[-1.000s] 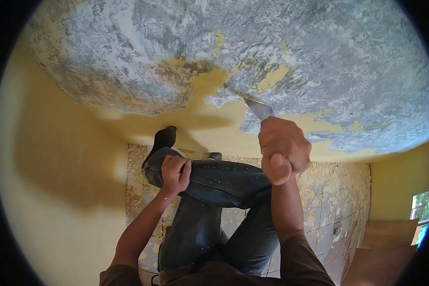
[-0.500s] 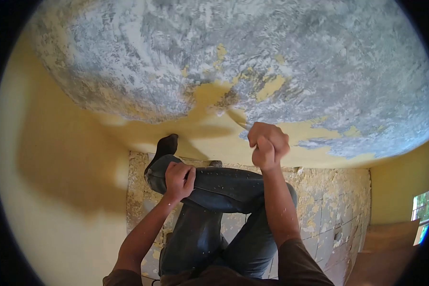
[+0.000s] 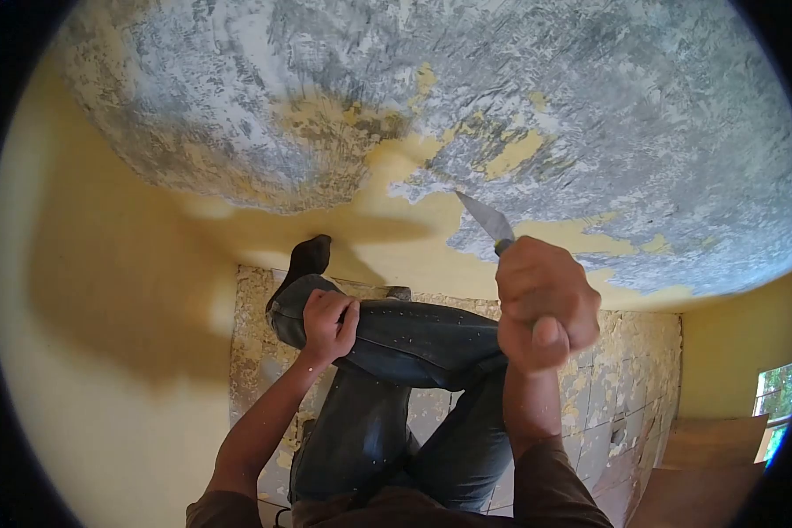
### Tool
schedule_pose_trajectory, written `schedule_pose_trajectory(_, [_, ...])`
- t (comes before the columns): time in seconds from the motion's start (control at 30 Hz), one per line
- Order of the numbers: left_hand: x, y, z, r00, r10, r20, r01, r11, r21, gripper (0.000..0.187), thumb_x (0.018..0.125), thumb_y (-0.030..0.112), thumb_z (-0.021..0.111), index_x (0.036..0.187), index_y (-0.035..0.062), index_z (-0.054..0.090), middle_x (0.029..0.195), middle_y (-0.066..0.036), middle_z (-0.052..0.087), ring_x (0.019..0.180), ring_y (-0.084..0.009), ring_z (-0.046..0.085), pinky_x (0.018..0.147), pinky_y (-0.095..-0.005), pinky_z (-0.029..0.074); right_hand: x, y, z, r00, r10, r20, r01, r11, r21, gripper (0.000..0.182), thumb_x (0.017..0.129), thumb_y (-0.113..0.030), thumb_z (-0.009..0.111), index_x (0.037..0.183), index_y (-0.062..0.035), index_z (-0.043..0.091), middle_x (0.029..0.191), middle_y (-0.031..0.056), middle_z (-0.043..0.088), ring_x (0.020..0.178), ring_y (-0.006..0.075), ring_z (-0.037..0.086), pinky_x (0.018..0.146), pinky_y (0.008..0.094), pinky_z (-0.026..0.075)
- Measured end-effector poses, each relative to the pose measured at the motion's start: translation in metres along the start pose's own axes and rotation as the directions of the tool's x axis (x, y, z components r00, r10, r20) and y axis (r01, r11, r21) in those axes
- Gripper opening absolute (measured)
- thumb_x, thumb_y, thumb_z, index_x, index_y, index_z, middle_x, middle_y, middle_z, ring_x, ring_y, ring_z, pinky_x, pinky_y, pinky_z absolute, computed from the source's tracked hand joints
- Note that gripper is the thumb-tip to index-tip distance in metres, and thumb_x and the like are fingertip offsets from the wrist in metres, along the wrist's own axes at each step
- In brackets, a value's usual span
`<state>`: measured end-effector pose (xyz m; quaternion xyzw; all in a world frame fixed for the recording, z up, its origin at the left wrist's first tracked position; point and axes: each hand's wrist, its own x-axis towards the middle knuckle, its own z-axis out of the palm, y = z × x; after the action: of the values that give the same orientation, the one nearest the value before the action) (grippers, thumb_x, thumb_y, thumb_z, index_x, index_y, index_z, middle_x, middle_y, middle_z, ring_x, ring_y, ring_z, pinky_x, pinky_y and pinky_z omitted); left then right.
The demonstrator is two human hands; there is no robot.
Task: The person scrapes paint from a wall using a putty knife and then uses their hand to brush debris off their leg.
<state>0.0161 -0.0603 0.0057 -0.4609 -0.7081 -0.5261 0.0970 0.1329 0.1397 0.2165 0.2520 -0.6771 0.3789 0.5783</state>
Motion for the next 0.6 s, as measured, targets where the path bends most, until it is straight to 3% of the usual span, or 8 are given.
schedule_pose_trajectory(0.03, [0.000, -0.001, 0.000, 1.000, -0.002, 0.003, 0.002, 1.000, -0.001, 0.004, 0.084, 0.003, 0.066, 0.080, 0.0032, 0.066, 0.071, -0.009, 0.063, 0.065, -0.0295, 0.061, 0.068, -0.0403, 0.043, 0.002, -0.003, 0.000, 0.999, -0.029, 0.022, 0.029, 0.999, 0.028, 0.024, 0.085, -0.012, 0.056, 0.066, 0.0031, 0.055, 0.056, 0.0089, 0.054, 0.044, 0.0231, 0.051, 0.042, 0.0360, 0.039])
schedule_pose_trajectory(0.1, [0.000, -0.001, 0.000, 1.000, -0.015, 0.026, 0.014, 1.000, 0.022, 0.004, 0.084, 0.003, 0.066, 0.080, 0.0028, 0.066, 0.071, -0.009, 0.063, 0.065, -0.0293, 0.061, 0.068, -0.0402, 0.043, -0.017, 0.023, -0.006, 0.995, 0.070, 0.071, -0.057, 0.984, -0.168, 0.027, 0.086, -0.014, 0.057, 0.064, 0.0020, 0.054, 0.055, 0.0090, 0.054, 0.044, 0.0233, 0.052, 0.042, 0.0356, 0.041])
schedule_pose_trajectory(0.17, [0.003, -0.003, 0.000, 1.000, 0.010, 0.020, -0.010, 1.000, 0.024, 0.004, 0.084, 0.003, 0.066, 0.080, 0.0028, 0.066, 0.071, -0.009, 0.063, 0.064, -0.0291, 0.061, 0.068, -0.0401, 0.043, -0.022, 0.026, -0.013, 0.992, 0.119, -0.047, -0.123, 0.988, -0.098, 0.029, 0.087, -0.015, 0.056, 0.064, 0.0015, 0.053, 0.055, 0.0091, 0.054, 0.044, 0.0230, 0.052, 0.042, 0.0356, 0.041])
schedule_pose_trajectory(0.37, [-0.001, -0.002, 0.001, 1.000, 0.000, -0.002, 0.000, 1.000, 0.007, 0.004, 0.084, 0.003, 0.066, 0.080, 0.0028, 0.066, 0.071, -0.010, 0.063, 0.065, -0.0292, 0.061, 0.068, -0.0399, 0.042, 0.003, -0.005, -0.009, 1.000, 0.022, -0.022, -0.020, 0.997, 0.073, 0.024, 0.086, -0.014, 0.055, 0.068, 0.0013, 0.054, 0.056, 0.0083, 0.054, 0.043, 0.0223, 0.049, 0.042, 0.0354, 0.041])
schedule_pose_trajectory(0.43, [-0.002, -0.001, 0.001, 1.000, -0.011, 0.007, 0.011, 1.000, 0.002, 0.004, 0.084, 0.003, 0.066, 0.080, 0.0027, 0.066, 0.071, -0.010, 0.063, 0.065, -0.0294, 0.061, 0.068, -0.0399, 0.042, -0.007, 0.014, -0.012, 0.995, -0.007, 0.101, 0.031, 0.972, -0.234, 0.013, 0.078, -0.006, 0.055, 0.067, 0.0002, 0.052, 0.057, 0.0092, 0.054, 0.045, 0.0229, 0.050, 0.042, 0.0348, 0.040])
schedule_pose_trajectory(0.5, [0.000, -0.003, 0.000, 1.000, -0.004, 0.027, 0.003, 1.000, 0.024, 0.004, 0.084, 0.003, 0.066, 0.080, 0.0025, 0.066, 0.071, -0.010, 0.064, 0.065, -0.0294, 0.061, 0.068, -0.0399, 0.043, -0.021, 0.025, -0.010, 0.990, 0.136, 0.025, -0.131, 0.978, -0.160, 0.040, 0.096, -0.023, 0.053, 0.063, -0.0011, 0.049, 0.054, 0.0110, 0.053, 0.044, 0.0230, 0.049, 0.041, 0.0351, 0.038])
schedule_pose_trajectory(0.53, [0.002, -0.003, 0.001, 1.000, 0.000, 0.022, -0.001, 1.000, 0.025, 0.004, 0.084, 0.003, 0.066, 0.080, 0.0025, 0.066, 0.071, -0.010, 0.064, 0.065, -0.0294, 0.061, 0.068, -0.0399, 0.043, -0.022, 0.026, -0.013, 0.991, 0.130, 0.027, -0.124, 0.980, -0.158, 0.040, 0.096, -0.023, 0.053, 0.063, -0.0011, 0.049, 0.054, 0.0110, 0.053, 0.044, 0.0230, 0.049, 0.041, 0.0351, 0.038])
schedule_pose_trajectory(0.6, [0.000, -0.001, 0.002, 1.000, 0.023, -0.008, -0.023, 1.000, 0.014, 0.004, 0.084, 0.003, 0.066, 0.080, 0.0025, 0.066, 0.071, -0.010, 0.064, 0.065, -0.0295, 0.062, 0.067, -0.0398, 0.042, -0.017, 0.021, -0.014, 0.998, 0.040, 0.038, -0.034, 0.989, -0.142, 0.012, 0.078, -0.005, 0.055, 0.068, 0.0006, 0.052, 0.057, 0.0092, 0.054, 0.044, 0.0223, 0.050, 0.042, 0.0343, 0.040])
